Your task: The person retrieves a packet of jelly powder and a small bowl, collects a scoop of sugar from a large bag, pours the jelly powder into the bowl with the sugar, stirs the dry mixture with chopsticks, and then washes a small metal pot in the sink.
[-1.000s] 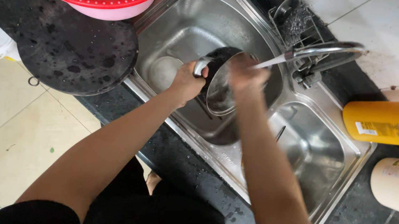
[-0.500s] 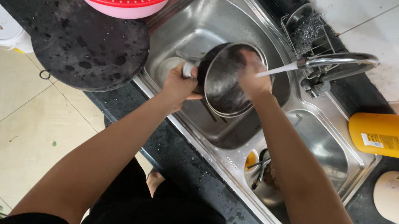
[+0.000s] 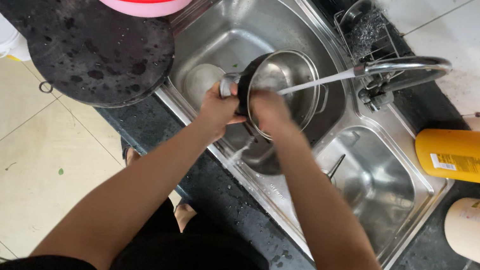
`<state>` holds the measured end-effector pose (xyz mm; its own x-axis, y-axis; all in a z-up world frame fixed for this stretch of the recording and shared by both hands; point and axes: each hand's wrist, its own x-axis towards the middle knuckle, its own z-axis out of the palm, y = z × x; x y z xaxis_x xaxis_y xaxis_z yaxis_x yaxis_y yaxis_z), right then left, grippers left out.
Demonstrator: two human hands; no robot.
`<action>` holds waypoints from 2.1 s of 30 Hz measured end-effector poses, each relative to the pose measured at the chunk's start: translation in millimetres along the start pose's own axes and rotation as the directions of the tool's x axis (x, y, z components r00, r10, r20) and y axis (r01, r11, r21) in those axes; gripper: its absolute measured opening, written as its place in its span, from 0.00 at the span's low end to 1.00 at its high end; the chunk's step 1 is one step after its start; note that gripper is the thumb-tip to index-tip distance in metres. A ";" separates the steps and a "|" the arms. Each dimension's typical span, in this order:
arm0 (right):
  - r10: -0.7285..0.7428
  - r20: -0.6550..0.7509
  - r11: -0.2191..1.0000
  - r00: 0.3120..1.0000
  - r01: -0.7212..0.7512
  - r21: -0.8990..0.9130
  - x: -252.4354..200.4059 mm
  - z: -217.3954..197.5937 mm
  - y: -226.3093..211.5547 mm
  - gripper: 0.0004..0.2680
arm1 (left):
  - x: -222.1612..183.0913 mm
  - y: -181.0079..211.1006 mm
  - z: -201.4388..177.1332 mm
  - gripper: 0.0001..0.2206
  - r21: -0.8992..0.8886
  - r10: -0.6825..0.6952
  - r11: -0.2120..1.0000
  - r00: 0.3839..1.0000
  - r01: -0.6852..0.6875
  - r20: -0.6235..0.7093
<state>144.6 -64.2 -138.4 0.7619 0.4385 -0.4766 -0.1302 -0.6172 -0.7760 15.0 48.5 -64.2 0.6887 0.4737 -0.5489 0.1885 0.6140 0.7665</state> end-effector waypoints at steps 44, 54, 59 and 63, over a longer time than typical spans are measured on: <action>-0.372 0.001 0.767 0.928 0.308 -0.563 -265.2 -43.9 79.1 0.35 | -0.1 41.3 -41.7 0.17 -0.078 -0.160 0.984 0.987 0.157 -0.028; -0.130 0.081 0.810 0.988 0.153 -0.566 -126.8 111.0 -10.0 0.31 | -19.6 82.6 -46.1 0.16 -0.080 -0.065 0.995 0.997 0.061 -0.045; 0.307 0.012 0.816 0.952 -0.270 0.511 10.4 132.9 79.8 0.10 | -35.9 109.9 -50.7 0.13 0.003 0.071 0.997 0.997 -0.071 -0.044; 0.374 0.199 0.060 0.906 -0.238 0.969 71.5 36.8 105.5 0.07 | -31.5 110.3 -51.1 0.13 0.074 0.265 0.962 0.964 -0.263 -0.026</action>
<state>162.0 -73.9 -269.5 0.5152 0.2967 -0.8041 -0.8041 0.4922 -0.3336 -21.7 133.5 20.6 0.6954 0.6361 -0.3343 0.0522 0.4193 0.9064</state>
